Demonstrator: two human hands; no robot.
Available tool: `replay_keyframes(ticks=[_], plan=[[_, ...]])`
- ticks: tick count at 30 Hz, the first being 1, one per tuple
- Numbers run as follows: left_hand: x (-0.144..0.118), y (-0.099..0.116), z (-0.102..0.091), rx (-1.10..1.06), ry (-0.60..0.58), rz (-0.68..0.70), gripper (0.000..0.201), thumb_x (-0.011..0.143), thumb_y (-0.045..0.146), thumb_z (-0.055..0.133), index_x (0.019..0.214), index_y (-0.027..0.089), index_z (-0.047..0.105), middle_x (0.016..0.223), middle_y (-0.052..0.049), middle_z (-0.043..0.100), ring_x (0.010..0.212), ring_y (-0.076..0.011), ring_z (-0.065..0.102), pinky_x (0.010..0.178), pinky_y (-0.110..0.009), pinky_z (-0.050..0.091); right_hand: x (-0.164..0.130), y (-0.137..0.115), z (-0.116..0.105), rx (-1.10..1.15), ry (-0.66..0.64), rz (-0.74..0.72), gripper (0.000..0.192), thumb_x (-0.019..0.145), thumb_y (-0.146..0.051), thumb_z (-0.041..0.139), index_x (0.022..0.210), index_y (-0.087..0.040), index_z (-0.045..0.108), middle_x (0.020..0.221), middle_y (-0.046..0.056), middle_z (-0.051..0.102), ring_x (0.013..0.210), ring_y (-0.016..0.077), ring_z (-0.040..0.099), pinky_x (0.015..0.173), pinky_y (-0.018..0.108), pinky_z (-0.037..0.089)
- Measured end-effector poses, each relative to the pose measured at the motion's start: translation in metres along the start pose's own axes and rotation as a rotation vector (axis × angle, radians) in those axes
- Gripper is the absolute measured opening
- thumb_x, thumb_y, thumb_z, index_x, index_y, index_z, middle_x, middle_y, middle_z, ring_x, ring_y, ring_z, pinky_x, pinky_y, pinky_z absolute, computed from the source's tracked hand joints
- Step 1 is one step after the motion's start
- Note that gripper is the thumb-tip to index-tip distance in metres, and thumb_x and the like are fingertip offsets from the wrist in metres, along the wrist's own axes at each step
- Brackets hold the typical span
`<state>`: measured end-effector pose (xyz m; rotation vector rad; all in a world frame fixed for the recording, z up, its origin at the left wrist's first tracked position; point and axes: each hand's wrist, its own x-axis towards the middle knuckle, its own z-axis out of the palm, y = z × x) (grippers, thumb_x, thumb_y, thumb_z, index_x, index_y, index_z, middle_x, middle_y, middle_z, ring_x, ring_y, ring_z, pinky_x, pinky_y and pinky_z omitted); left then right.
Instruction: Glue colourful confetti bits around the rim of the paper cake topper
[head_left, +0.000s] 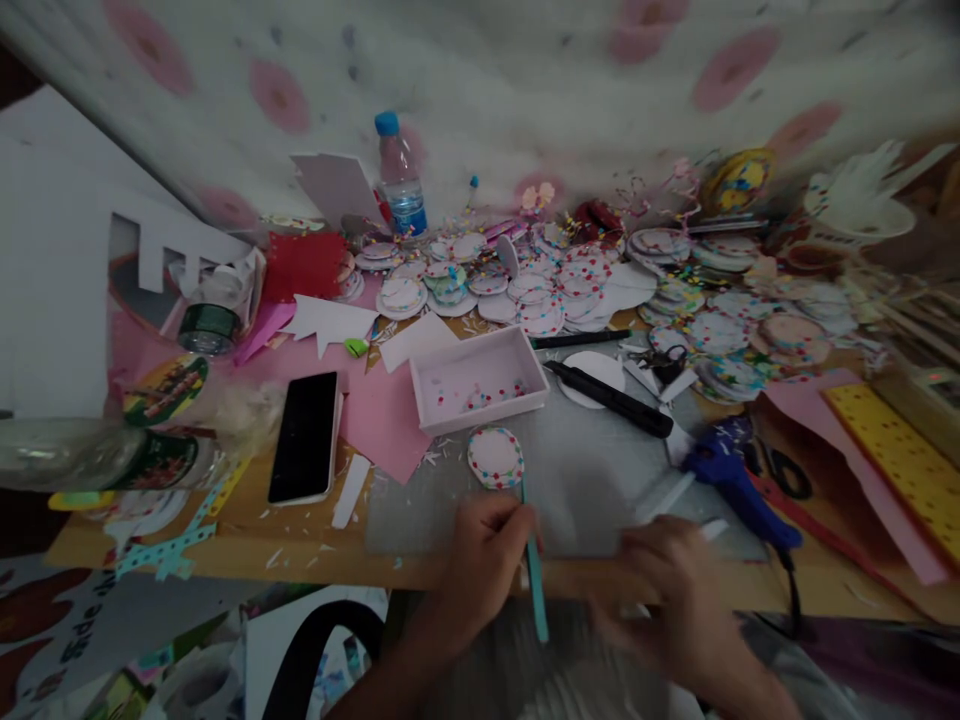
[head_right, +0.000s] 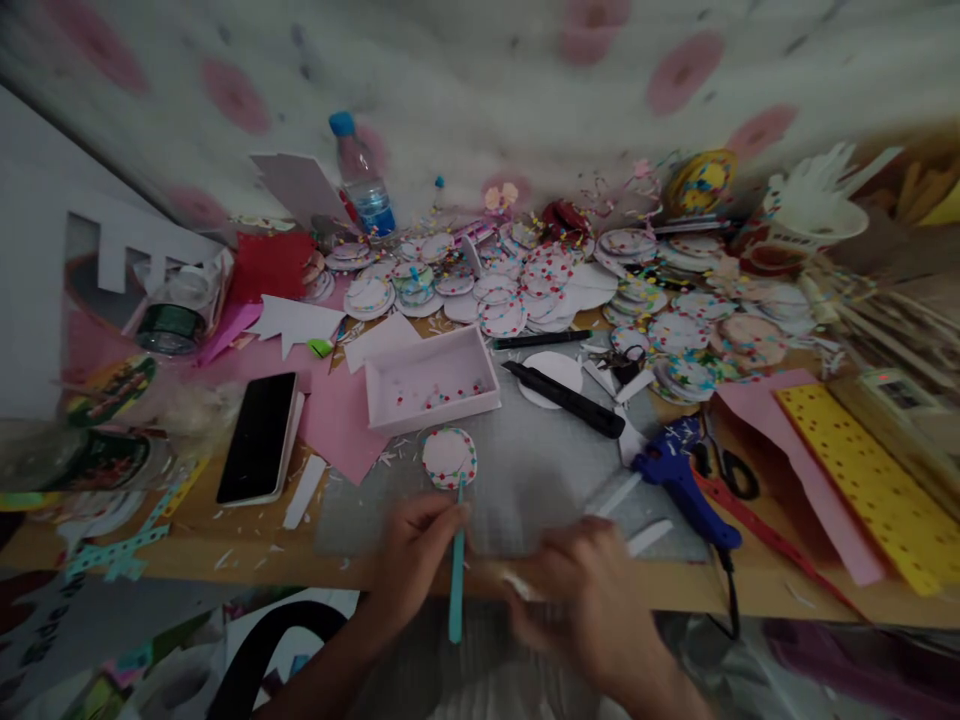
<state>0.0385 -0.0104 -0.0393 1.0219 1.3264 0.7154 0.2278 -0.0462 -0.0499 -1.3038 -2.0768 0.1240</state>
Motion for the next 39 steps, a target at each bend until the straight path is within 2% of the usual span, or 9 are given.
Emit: replay_keyframes(ticks=[1,3,5,14,16,20,24,29,39], plan=[[-0.001,0.001,0.006,0.024,0.003,0.027,0.034,0.078,0.031,0.048,0.046,0.020,0.042,0.046,0.003,0.038,0.049,-0.0113,0.038,0.052,-0.026,0.028,0.006,-0.009,0.007,0.031,-0.060,-0.102,0.007,0.081,-0.022,0.057,0.077,-0.023,0.052,0.069,0.002,0.057,0.066,0.0186,0.048,0.067,0.035,0.037],[-0.002,0.001,0.016,0.089,0.024,0.116,0.036,0.078,0.026,0.048,0.046,0.020,0.033,0.049,0.004,0.033,0.051,-0.0108,0.035,0.053,-0.026,0.025,0.016,-0.018,0.018,0.079,-0.093,-0.233,0.018,0.083,-0.009,0.046,0.071,-0.022,0.046,0.059,0.000,0.050,0.059,0.0172,0.043,0.063,0.033,0.035],[-0.003,0.000,0.022,0.152,0.056,0.195,0.038,0.080,0.023,0.049,0.048,0.020,0.029,0.050,0.004,0.031,0.052,-0.0108,0.034,0.054,-0.027,0.024,0.025,-0.016,0.026,0.123,-0.074,-0.272,0.026,0.083,-0.003,0.040,0.067,-0.022,0.041,0.055,-0.001,0.045,0.056,0.0169,0.039,0.060,0.032,0.032],[-0.002,0.009,0.019,0.265,0.175,0.214,0.042,0.092,0.036,0.045,0.053,0.019,0.043,0.054,0.001,0.048,0.054,-0.0121,0.042,0.056,-0.028,0.027,0.036,-0.001,0.047,0.395,0.059,-0.134,0.029,0.075,0.000,0.052,0.063,-0.021,0.036,0.055,-0.005,0.036,0.054,0.0140,0.033,0.055,0.031,0.025],[-0.002,0.005,0.014,0.176,0.156,0.158,0.045,0.093,0.040,0.042,0.054,0.018,0.049,0.054,-0.001,0.052,0.054,-0.0124,0.047,0.056,-0.027,0.030,0.036,-0.001,0.056,0.476,0.157,-0.038,0.033,0.075,0.002,0.051,0.065,-0.021,0.031,0.055,-0.006,0.028,0.054,0.0136,0.030,0.055,0.030,0.024],[0.001,-0.010,0.000,-0.119,0.058,-0.114,0.045,0.086,0.050,0.050,0.062,0.014,0.063,0.055,-0.002,0.056,0.042,-0.0079,0.041,0.045,-0.024,0.026,0.036,-0.002,0.073,0.676,0.355,0.251,0.025,0.088,-0.005,0.041,0.081,-0.026,0.030,0.066,-0.006,0.026,0.058,0.0147,0.031,0.054,0.028,0.026],[0.006,-0.017,-0.009,-0.405,0.048,-0.277,0.036,0.075,0.048,0.066,0.080,0.012,0.066,0.066,0.000,0.060,0.037,-0.0018,0.036,0.039,-0.020,0.019,0.033,-0.004,0.080,0.831,0.365,0.403,0.019,0.092,-0.012,0.042,0.086,-0.027,0.031,0.069,-0.005,0.027,0.058,0.0141,0.032,0.051,0.027,0.026],[0.013,-0.014,-0.007,-0.603,0.049,-0.309,0.036,0.070,0.044,0.074,0.080,0.013,0.060,0.062,0.003,0.056,0.037,0.0001,0.034,0.037,-0.017,0.017,0.031,-0.004,0.076,0.929,0.308,0.440,0.020,0.092,-0.015,0.045,0.082,-0.026,0.032,0.066,-0.005,0.028,0.058,0.0141,0.032,0.051,0.027,0.026],[0.022,-0.013,-0.005,-0.649,0.098,-0.346,0.036,0.066,0.041,0.077,0.075,0.013,0.056,0.055,0.007,0.050,0.035,0.0018,0.030,0.036,-0.015,0.014,0.036,0.000,0.074,0.950,0.210,0.334,0.020,0.093,-0.016,0.044,0.080,-0.025,0.032,0.065,-0.006,0.029,0.059,0.0138,0.033,0.056,0.027,0.031]])
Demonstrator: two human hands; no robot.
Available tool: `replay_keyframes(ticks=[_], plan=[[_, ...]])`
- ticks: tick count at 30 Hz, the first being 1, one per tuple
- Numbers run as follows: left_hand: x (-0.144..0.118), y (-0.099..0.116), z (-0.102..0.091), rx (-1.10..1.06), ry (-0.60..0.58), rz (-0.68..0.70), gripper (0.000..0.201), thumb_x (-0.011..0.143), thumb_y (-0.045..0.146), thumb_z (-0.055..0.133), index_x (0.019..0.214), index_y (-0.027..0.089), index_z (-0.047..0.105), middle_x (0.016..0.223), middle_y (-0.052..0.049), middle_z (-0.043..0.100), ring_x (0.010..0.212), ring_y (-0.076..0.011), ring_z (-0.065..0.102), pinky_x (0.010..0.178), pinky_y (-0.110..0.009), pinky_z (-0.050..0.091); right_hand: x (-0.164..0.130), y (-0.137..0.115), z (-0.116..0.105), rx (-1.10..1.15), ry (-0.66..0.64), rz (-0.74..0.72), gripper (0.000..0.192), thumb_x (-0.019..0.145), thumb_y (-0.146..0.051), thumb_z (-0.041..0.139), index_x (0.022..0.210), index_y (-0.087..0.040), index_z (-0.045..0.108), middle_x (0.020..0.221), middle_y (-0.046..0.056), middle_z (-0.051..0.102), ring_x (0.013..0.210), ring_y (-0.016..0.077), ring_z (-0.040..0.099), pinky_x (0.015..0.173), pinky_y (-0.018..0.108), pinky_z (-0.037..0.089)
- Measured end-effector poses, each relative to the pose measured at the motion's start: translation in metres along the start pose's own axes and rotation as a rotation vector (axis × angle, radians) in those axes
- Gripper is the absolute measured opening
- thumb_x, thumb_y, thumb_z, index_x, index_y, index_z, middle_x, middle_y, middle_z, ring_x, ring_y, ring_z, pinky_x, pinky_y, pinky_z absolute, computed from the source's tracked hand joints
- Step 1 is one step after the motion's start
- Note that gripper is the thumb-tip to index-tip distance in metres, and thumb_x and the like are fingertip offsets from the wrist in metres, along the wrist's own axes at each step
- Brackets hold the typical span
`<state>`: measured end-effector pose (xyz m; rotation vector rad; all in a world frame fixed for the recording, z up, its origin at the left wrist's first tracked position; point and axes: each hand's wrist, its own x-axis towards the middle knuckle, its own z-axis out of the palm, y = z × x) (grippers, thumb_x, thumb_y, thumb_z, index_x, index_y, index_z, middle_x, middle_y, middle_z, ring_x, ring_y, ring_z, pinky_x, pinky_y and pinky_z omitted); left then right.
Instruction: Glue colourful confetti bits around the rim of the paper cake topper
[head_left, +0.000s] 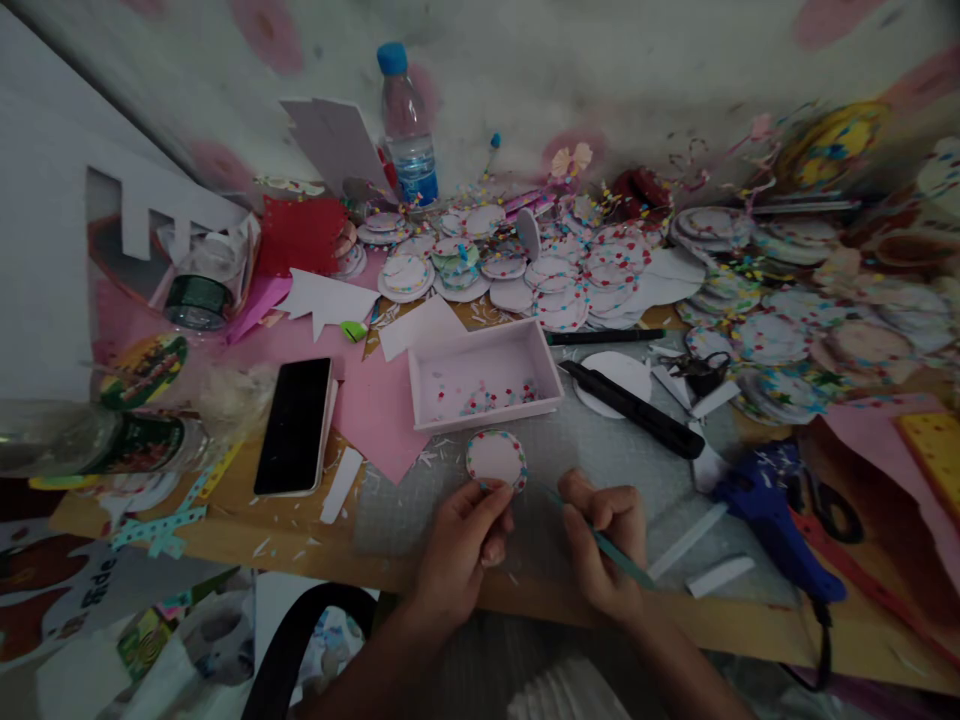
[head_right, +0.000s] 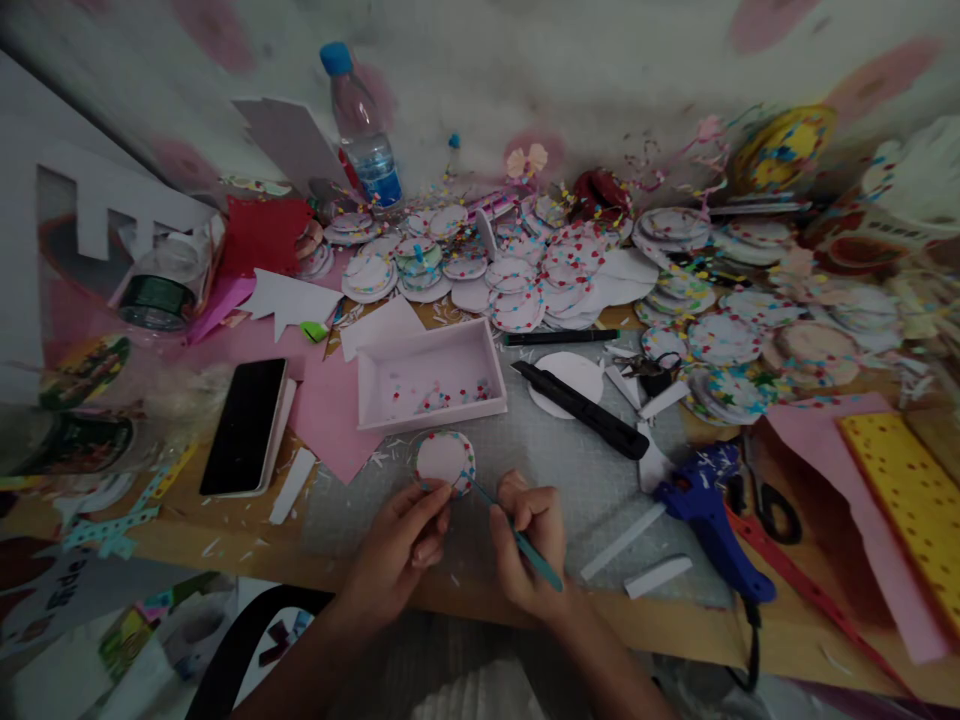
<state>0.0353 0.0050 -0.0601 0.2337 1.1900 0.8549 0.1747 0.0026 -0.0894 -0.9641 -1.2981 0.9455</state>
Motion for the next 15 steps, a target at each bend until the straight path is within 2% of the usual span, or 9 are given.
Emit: replay_keyframes(ticks=[15], plan=[[0.0015,-0.0018,-0.0020,-0.022,-0.006,-0.017,0.035,0.067,0.039,0.077,0.078,0.014,0.055,0.052,0.009,0.046,0.038,0.0007,0.030,0.038,-0.016,0.015,0.0001,0.0009,-0.0006,-0.062,-0.058,-0.036,0.021,0.093,-0.014,0.043,0.079,-0.025,0.030,0.065,-0.006,0.029,0.059,0.0140,0.032,0.057,0.028,0.031]])
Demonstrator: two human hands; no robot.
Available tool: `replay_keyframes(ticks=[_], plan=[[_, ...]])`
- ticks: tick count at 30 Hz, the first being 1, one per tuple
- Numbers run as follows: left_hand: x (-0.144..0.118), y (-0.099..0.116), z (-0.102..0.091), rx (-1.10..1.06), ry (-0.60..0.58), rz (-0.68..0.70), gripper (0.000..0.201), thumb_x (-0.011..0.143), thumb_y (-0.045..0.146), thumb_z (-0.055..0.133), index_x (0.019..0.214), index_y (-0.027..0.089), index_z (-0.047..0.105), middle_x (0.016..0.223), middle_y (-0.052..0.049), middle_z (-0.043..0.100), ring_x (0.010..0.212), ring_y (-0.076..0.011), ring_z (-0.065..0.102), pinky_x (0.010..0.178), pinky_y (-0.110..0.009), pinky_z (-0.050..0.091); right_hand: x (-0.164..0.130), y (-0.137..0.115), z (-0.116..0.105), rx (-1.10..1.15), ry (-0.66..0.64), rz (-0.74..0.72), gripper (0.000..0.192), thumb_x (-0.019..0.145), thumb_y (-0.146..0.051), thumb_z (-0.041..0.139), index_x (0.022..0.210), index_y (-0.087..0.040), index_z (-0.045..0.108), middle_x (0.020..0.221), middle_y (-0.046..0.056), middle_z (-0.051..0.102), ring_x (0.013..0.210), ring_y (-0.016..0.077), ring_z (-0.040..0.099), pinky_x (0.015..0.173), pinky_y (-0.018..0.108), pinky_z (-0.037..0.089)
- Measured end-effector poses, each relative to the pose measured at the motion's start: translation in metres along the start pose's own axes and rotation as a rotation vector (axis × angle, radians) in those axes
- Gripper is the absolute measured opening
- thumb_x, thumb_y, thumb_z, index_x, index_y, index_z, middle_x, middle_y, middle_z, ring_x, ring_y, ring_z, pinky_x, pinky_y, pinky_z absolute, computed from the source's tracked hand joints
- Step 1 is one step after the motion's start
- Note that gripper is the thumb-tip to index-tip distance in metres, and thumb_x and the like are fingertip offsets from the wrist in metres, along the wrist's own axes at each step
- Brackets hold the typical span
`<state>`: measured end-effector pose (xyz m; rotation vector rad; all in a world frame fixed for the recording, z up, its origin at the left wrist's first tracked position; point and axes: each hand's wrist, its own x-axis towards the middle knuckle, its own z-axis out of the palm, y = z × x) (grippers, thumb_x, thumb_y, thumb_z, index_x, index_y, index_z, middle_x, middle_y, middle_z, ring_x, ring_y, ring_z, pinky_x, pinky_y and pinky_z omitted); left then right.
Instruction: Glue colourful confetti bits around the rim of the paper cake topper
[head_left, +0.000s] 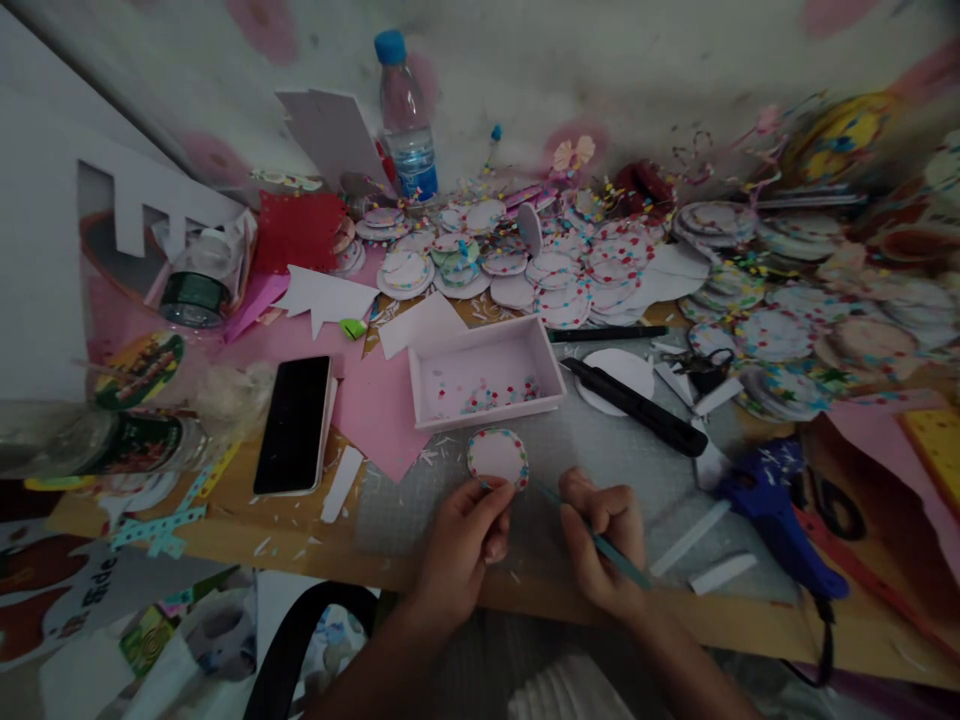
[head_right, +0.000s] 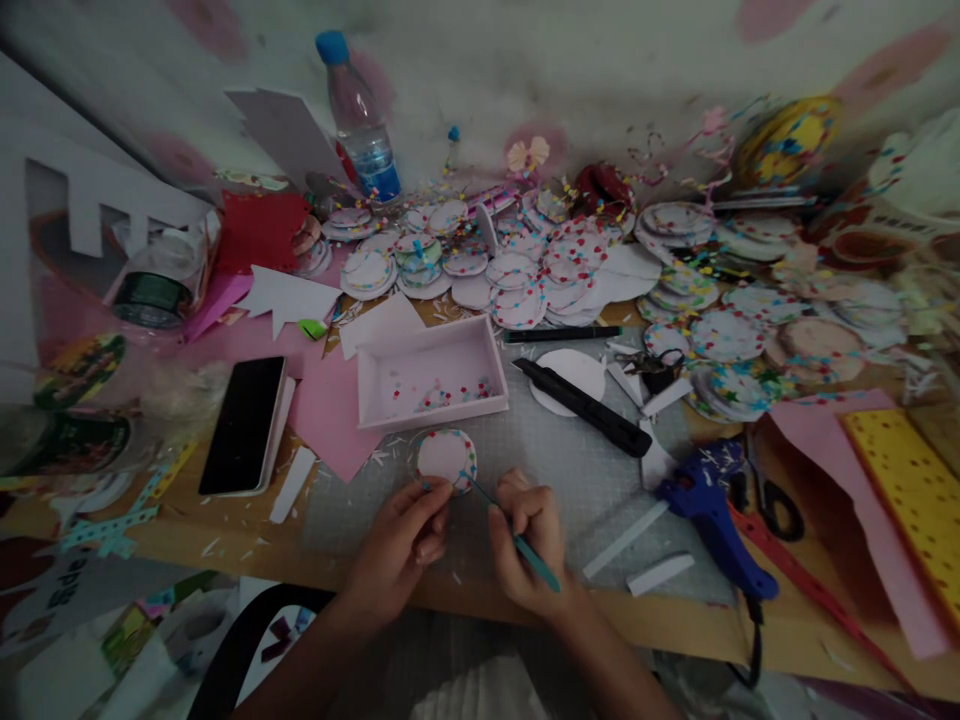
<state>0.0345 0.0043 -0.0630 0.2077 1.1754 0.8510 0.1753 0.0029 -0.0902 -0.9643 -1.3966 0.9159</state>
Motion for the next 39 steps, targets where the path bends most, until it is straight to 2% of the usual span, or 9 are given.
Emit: replay_keyframes(ticks=[19,24,32,39], plan=[[0.0001,-0.0010,-0.0001,0.004,-0.001,0.016,0.035,0.066,0.039,0.077,0.074,0.015,0.053,0.052,0.009,0.043,0.039,-0.0005,0.031,0.040,-0.019,0.015,-0.0014,0.0006,-0.0005,-0.001,0.004,-0.015,0.022,0.092,-0.014,0.043,0.078,-0.024,0.030,0.064,-0.006,0.028,0.060,0.0142,0.032,0.059,0.030,0.032],[0.0007,-0.0011,-0.0006,0.005,-0.017,0.016,0.034,0.068,0.038,0.076,0.073,0.015,0.051,0.051,0.009,0.043,0.038,-0.0005,0.031,0.041,-0.019,0.014,-0.0009,-0.0002,-0.0007,0.018,0.048,0.023,0.023,0.092,-0.015,0.043,0.078,-0.025,0.029,0.065,-0.006,0.027,0.060,0.0141,0.032,0.056,0.029,0.031],[-0.0001,0.0002,0.0005,0.013,-0.009,0.010,0.038,0.066,0.041,0.077,0.071,0.015,0.049,0.051,0.009,0.042,0.039,-0.0003,0.030,0.041,-0.019,0.014,-0.0002,0.0003,-0.0018,0.008,0.014,0.031,0.023,0.091,-0.013,0.044,0.076,-0.024,0.029,0.064,-0.006,0.028,0.059,0.0136,0.032,0.055,0.028,0.030],[0.0013,-0.0020,-0.0023,-0.007,-0.028,0.011,0.036,0.068,0.039,0.076,0.072,0.015,0.050,0.051,0.009,0.043,0.038,-0.0004,0.031,0.041,-0.019,0.015,-0.0008,0.0000,-0.0016,0.031,0.039,0.034,0.023,0.092,-0.015,0.043,0.077,-0.024,0.028,0.064,-0.006,0.027,0.059,0.0137,0.031,0.056,0.028,0.030]])
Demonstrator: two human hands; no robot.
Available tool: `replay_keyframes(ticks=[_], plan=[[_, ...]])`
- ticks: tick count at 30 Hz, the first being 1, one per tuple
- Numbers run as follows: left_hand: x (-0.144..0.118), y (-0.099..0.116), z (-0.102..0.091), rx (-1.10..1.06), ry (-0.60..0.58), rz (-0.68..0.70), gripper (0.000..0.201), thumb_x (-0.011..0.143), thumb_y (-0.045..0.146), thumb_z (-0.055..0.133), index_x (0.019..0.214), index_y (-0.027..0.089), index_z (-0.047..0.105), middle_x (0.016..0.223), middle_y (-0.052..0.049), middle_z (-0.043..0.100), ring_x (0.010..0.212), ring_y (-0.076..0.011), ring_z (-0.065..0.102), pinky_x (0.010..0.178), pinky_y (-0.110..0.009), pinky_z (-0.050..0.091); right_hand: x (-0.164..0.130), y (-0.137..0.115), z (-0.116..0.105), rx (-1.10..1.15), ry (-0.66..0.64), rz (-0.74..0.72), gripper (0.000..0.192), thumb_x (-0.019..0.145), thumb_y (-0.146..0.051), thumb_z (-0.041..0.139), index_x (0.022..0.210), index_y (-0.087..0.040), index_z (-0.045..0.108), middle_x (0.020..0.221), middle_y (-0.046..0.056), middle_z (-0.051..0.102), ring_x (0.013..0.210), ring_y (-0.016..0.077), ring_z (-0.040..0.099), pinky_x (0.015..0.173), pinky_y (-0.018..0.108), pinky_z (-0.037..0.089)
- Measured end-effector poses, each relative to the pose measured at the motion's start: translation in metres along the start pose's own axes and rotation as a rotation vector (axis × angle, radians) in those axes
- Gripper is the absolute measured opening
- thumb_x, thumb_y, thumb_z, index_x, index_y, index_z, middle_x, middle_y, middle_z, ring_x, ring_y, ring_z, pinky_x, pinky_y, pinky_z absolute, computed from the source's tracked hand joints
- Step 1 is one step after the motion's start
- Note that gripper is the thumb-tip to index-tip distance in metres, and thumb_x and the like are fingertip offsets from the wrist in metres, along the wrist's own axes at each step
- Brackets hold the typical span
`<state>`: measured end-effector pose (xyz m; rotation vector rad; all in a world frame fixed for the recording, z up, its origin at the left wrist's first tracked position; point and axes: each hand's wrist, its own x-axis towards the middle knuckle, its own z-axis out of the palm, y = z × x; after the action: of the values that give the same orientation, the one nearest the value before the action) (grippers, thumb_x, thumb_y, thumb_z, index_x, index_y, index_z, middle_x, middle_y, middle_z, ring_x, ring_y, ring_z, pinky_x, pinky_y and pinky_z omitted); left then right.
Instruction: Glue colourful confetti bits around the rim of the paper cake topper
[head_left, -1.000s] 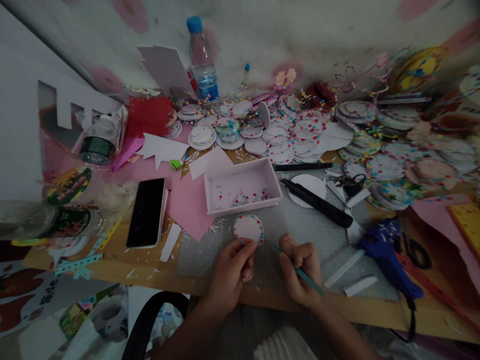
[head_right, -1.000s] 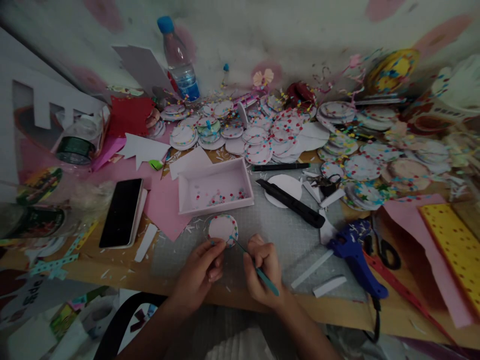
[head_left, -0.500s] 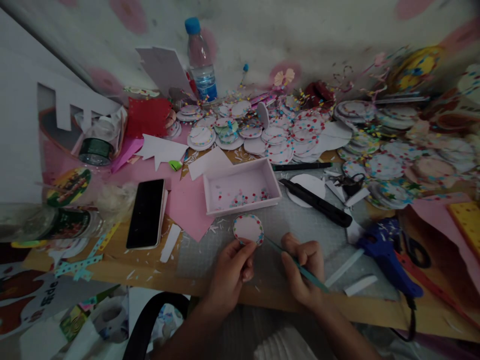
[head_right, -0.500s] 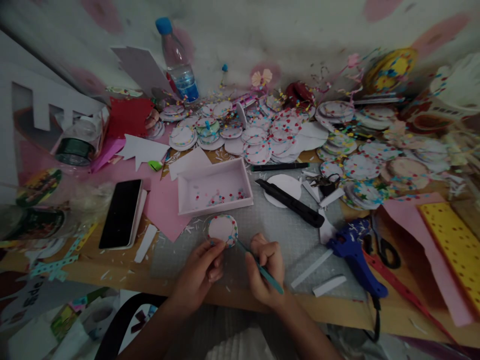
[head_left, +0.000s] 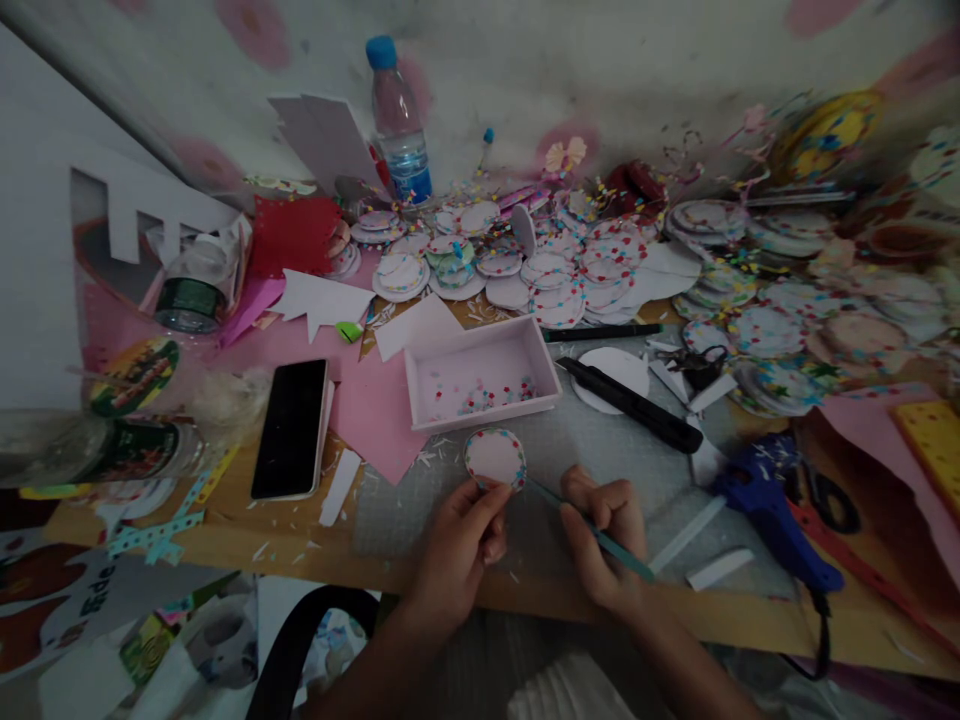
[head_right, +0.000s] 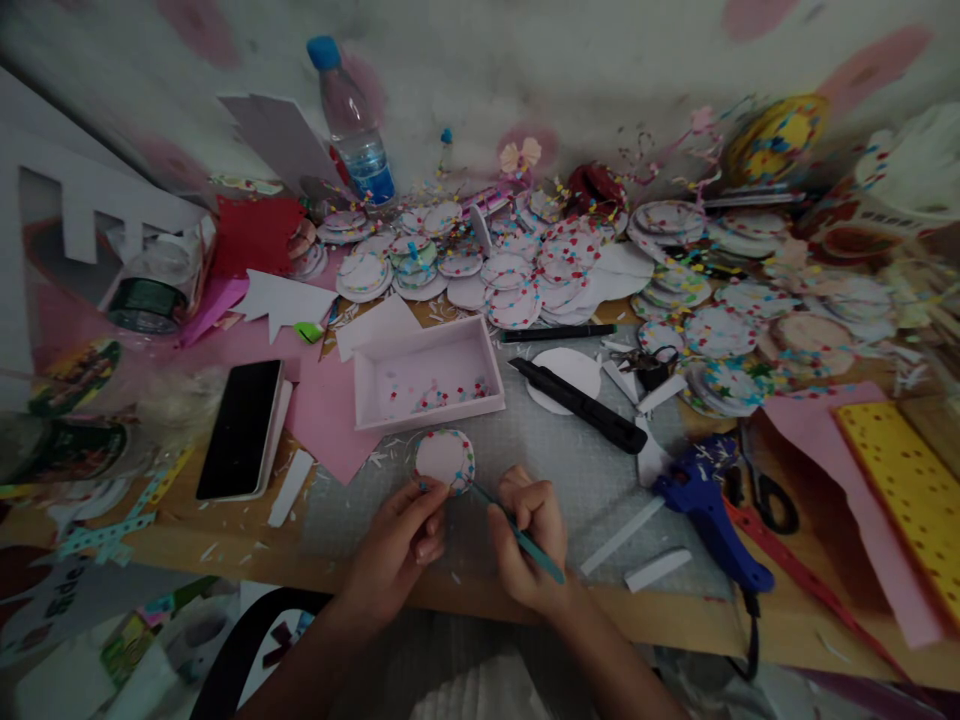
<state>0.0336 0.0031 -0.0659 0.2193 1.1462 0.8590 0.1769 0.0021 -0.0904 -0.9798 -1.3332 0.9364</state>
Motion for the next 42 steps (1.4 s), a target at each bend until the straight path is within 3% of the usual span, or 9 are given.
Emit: replay_keyframes(ticks=[11,19,26,27,30,33,35,39,42], plan=[[0.000,0.001,0.001,-0.002,-0.002,0.002,0.036,0.068,0.038,0.076,0.069,0.016,0.048,0.051,0.009,0.042,0.038,-0.0005,0.030,0.040,-0.019,0.015,0.001,0.000,0.000,0.006,-0.016,-0.001,0.023,0.091,-0.014,0.045,0.077,-0.024,0.031,0.064,-0.006,0.029,0.060,0.0139,0.032,0.056,0.028,0.030],[-0.006,0.008,-0.010,0.180,-0.064,-0.035,0.035,0.072,0.042,0.073,0.085,0.011,0.062,0.056,0.006,0.048,0.041,-0.0014,0.035,0.040,-0.017,0.019,-0.004,0.004,0.000,0.062,0.156,0.036,0.024,0.089,-0.018,0.051,0.076,-0.024,0.031,0.063,-0.007,0.026,0.057,0.0132,0.031,0.054,0.026,0.028],[-0.016,0.044,-0.037,0.519,0.120,0.234,0.044,0.075,0.056,0.063,0.079,0.012,0.066,0.051,0.005,0.050,0.037,-0.0026,0.034,0.037,-0.017,0.019,-0.001,-0.005,-0.008,0.035,0.281,0.143,0.010,0.088,-0.024,0.054,0.083,-0.024,0.044,0.070,-0.004,0.040,0.062,0.0130,0.039,0.054,0.025,0.031],[-0.017,0.049,-0.037,0.541,0.134,0.269,0.044,0.074,0.056,0.063,0.078,0.013,0.066,0.050,0.005,0.050,0.036,-0.0029,0.035,0.037,-0.017,0.019,0.002,-0.011,-0.013,0.007,0.254,0.197,0.008,0.090,-0.027,0.051,0.083,-0.024,0.048,0.071,-0.003,0.043,0.062,0.0131,0.040,0.053,0.025,0.031],[-0.015,0.061,-0.031,0.595,0.107,0.312,0.041,0.076,0.054,0.063,0.079,0.014,0.068,0.051,0.004,0.052,0.036,-0.0039,0.037,0.036,-0.018,0.021,0.016,-0.031,-0.030,-0.158,0.048,0.394,0.037,0.097,-0.039,0.033,0.074,-0.021,0.055,0.069,0.000,0.050,0.062,0.0146,0.044,0.052,0.026,0.032],[-0.008,0.065,-0.024,0.632,0.046,0.337,0.039,0.078,0.052,0.061,0.081,0.014,0.068,0.052,0.004,0.053,0.036,-0.0043,0.038,0.036,-0.018,0.022,0.036,-0.047,-0.043,-0.275,-0.130,0.320,0.052,0.098,-0.046,0.023,0.066,-0.020,0.054,0.070,0.002,0.052,0.069,0.0161,0.048,0.063,0.029,0.037],[-0.002,0.064,-0.021,0.643,0.005,0.355,0.037,0.079,0.050,0.060,0.081,0.014,0.068,0.051,0.004,0.053,0.036,-0.0044,0.038,0.036,-0.018,0.023,0.049,-0.050,-0.044,-0.289,-0.215,0.268,0.049,0.098,-0.047,0.027,0.065,-0.020,0.051,0.073,0.002,0.051,0.073,0.0160,0.049,0.069,0.029,0.038],[0.007,0.063,-0.020,0.637,-0.044,0.380,0.030,0.079,0.043,0.062,0.075,0.014,0.064,0.050,0.005,0.053,0.036,-0.0038,0.038,0.037,-0.017,0.024,0.067,-0.036,-0.033,-0.269,-0.423,0.494,0.039,0.094,-0.049,0.035,0.080,-0.019,0.056,0.064,-0.002,0.050,0.054,0.0120,0.044,0.052,0.026,0.036],[0.009,0.064,-0.020,0.619,-0.062,0.363,0.027,0.078,0.039,0.062,0.070,0.014,0.061,0.049,0.005,0.053,0.036,-0.0035,0.037,0.037,-0.017,0.023,0.075,-0.022,-0.018,-0.286,-0.488,0.536,0.028,0.086,-0.044,0.050,0.078,-0.018,0.059,0.063,-0.002,0.053,0.051,0.0104,0.043,0.047,0.024,0.033]])
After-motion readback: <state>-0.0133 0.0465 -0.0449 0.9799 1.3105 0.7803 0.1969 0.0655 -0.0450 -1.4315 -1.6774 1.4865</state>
